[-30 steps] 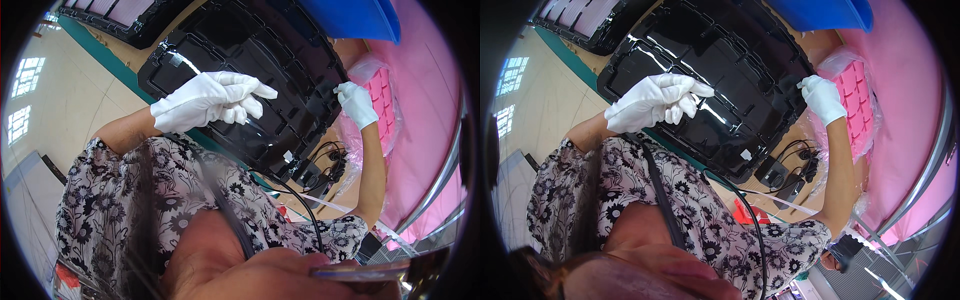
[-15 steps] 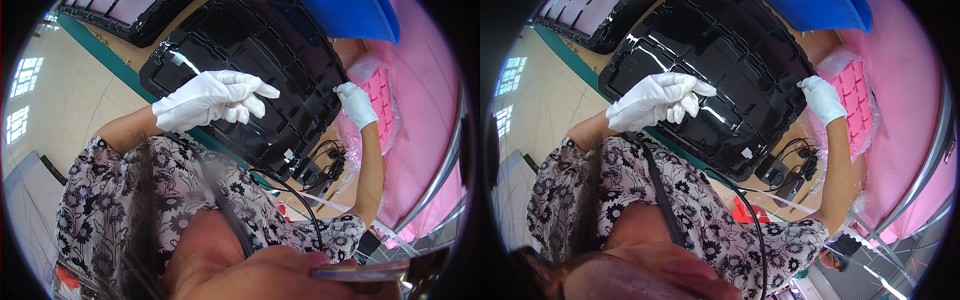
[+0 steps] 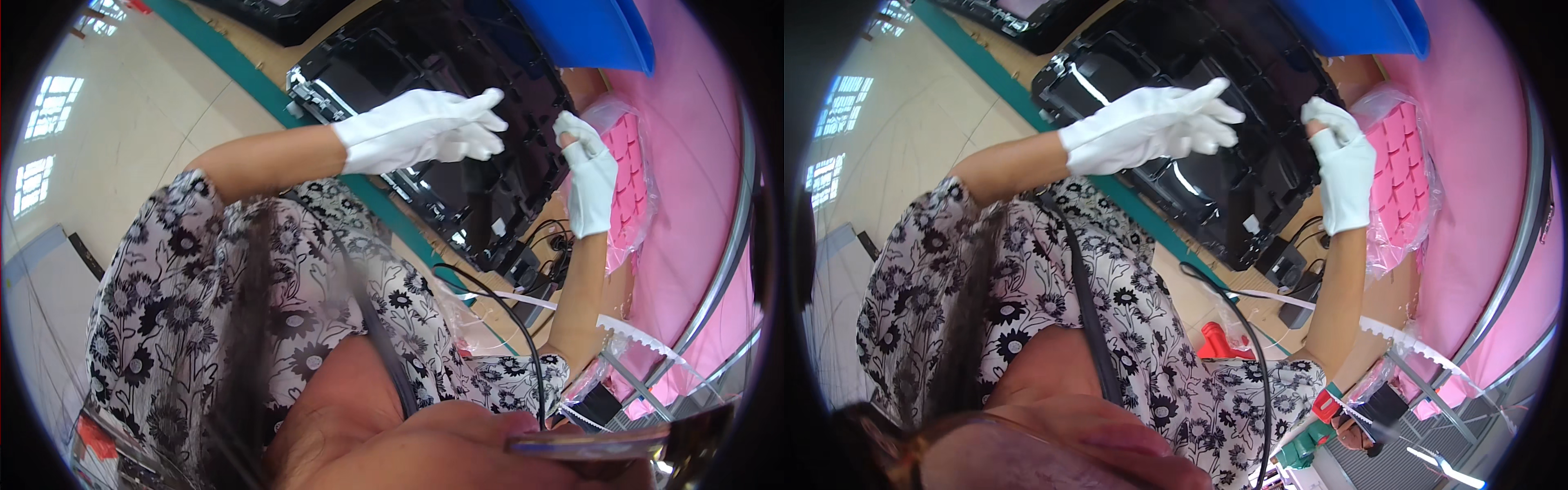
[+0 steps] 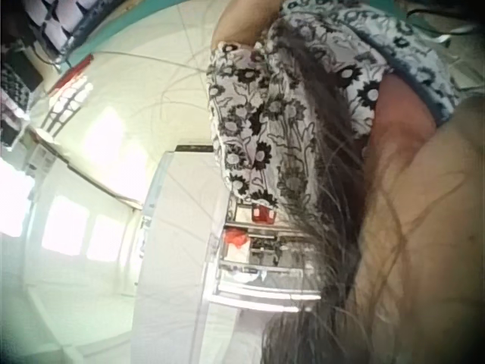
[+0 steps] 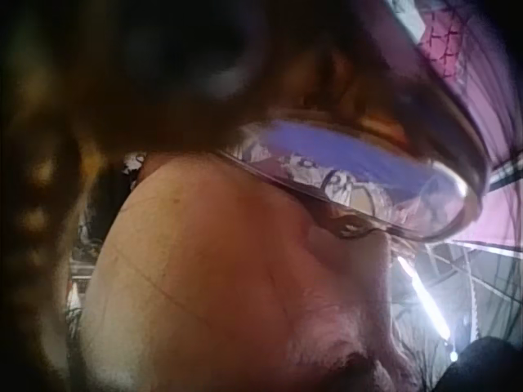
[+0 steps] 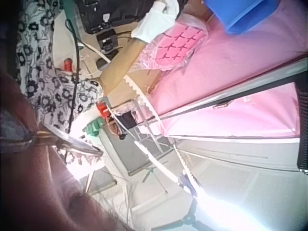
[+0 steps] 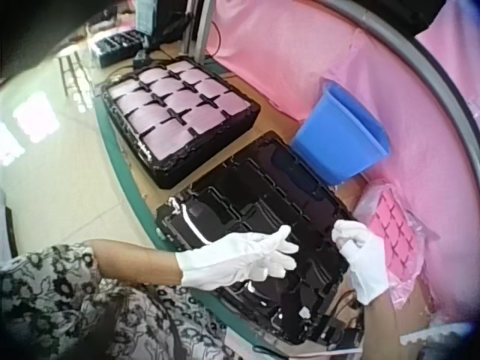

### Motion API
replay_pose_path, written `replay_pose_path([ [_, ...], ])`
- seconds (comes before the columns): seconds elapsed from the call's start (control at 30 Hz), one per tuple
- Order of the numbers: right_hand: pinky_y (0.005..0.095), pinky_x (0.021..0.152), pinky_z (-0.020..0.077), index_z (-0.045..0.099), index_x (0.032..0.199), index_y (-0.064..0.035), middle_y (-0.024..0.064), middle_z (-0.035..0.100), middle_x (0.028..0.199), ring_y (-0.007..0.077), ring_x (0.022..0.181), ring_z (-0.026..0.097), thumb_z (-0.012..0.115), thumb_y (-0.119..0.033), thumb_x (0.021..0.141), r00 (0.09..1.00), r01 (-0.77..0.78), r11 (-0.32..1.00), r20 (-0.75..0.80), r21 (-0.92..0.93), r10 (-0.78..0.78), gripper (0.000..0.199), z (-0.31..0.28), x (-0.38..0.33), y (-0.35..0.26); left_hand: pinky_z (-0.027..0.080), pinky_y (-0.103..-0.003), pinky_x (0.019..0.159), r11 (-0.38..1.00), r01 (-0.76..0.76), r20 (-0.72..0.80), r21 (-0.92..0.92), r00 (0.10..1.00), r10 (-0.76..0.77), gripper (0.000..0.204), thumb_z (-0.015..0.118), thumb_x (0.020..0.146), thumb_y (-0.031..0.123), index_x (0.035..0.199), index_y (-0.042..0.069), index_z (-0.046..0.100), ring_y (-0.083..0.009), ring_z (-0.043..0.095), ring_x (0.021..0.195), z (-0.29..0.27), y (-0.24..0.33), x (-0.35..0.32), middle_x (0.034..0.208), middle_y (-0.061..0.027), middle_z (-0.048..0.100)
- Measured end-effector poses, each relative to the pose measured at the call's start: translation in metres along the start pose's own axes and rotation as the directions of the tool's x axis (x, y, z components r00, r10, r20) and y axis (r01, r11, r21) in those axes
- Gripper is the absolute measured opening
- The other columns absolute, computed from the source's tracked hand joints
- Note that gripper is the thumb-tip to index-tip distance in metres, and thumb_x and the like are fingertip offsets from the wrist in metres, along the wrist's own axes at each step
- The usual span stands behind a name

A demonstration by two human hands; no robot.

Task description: Packing pink foam protective inserts into black plastic trays on a factory assembly line.

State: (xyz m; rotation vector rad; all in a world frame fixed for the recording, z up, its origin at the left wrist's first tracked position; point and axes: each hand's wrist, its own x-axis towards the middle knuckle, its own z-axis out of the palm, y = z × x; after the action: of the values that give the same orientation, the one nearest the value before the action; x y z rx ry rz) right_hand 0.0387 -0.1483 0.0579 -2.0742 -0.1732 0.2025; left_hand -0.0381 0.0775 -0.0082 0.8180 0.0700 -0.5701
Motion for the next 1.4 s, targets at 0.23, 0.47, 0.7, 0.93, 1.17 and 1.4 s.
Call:
replay_pose_path([
  [0.23, 0.0287, 0.094, 0.042, 0.067, 0.093, 0.0042, 0.0129, 0.047, 0.135, 0.0195, 0.114, 0.052, 0.061, -0.003, 0.08, 0.983, -0.01, 0.999, 0.184, -0.034, 0.016, 0.016, 0.045, -0.027, 0.006, 0.038, -0.015, 0.057, 0.998, -0.04, 0.224, 0.039, 0.974, 0.03, 0.04, 0.052, 0.092, 0.04, 0.104, 0.002, 0.059, -0.0032, 0.05, 0.069, 0.007, -0.027, 0.045, 0.088, -0.0044, 0.06],
  [0.47, 0.0261, 0.087, 0.0464, 0.065, 0.101, -0.0008, 0.0086, 0.062, 0.115, 0.0174, 0.102, 0.06, 0.061, 0.001, 0.078, 0.963, 0.265, 0.87, 0.148, -0.415, -0.223, 0.023, 0.011, -0.033, 0.026, 0.038, -0.011, 0.056, 1.0, 0.008, 0.127, -0.001, 0.992, -0.008, 0.038, 0.05, 0.095, 0.028, 0.112, -0.005, 0.057, -0.003, 0.053, 0.073, 0.002, -0.024, 0.039, 0.099, -0.0101, 0.063],
  [0.7, 0.0377, 0.062, 0.0481, 0.064, 0.082, -0.0092, 0.0049, 0.064, 0.08, 0.0258, 0.072, 0.061, 0.063, -0.01, 0.071, 0.696, 0.718, 0.183, 0.691, -0.671, -0.195, 0.011, -0.02, -0.042, 0.049, 0.039, -0.011, 0.056, 0.999, -0.006, 0.114, 0.05, 0.994, 0.0, 0.04, 0.049, 0.095, 0.03, 0.112, -0.004, 0.058, -0.002, 0.052, 0.073, -0.008, -0.019, 0.034, 0.097, -0.009, 0.064],
  [0.93, 0.0374, 0.06, 0.0468, 0.062, 0.073, -0.0092, 0.0051, 0.061, 0.072, 0.0243, 0.069, 0.06, 0.063, -0.015, 0.076, 0.622, 0.783, 0.075, 0.774, -0.617, -0.121, 0.007, -0.021, -0.035, 0.067, 0.042, -0.011, 0.058, 0.997, -0.05, 0.117, 0.053, 0.992, 0.044, 0.04, 0.049, 0.095, 0.03, 0.113, -0.005, 0.057, -0.0027, 0.054, 0.072, -0.01, -0.02, 0.036, 0.094, -0.0088, 0.064],
  [1.17, 0.0383, 0.055, 0.044, 0.057, 0.063, -0.0081, 0.0077, 0.057, 0.064, 0.026, 0.064, 0.057, 0.062, -0.02, 0.081, 0.567, 0.823, 0.045, 0.812, -0.566, -0.138, 0.022, -0.02, -0.03, 0.067, 0.044, -0.011, 0.062, 0.998, -0.038, 0.11, 0.054, 0.993, 0.032, 0.041, 0.048, 0.095, 0.03, 0.114, -0.006, 0.056, -0.0029, 0.055, 0.074, -0.013, -0.019, 0.034, 0.095, -0.0084, 0.064],
  [1.4, 0.0383, 0.056, 0.0446, 0.059, 0.065, -0.0077, 0.0083, 0.057, 0.064, 0.0271, 0.064, 0.058, 0.062, -0.021, 0.081, 0.564, 0.825, -0.006, 0.823, -0.566, -0.073, 0.022, -0.016, -0.031, 0.066, 0.048, -0.016, 0.067, 0.998, -0.061, 0.115, 0.033, 0.992, 0.057, 0.035, 0.05, 0.095, 0.025, 0.11, -0.006, 0.058, -0.0107, 0.061, 0.082, -0.017, -0.021, 0.031, 0.101, -0.016, 0.063],
])
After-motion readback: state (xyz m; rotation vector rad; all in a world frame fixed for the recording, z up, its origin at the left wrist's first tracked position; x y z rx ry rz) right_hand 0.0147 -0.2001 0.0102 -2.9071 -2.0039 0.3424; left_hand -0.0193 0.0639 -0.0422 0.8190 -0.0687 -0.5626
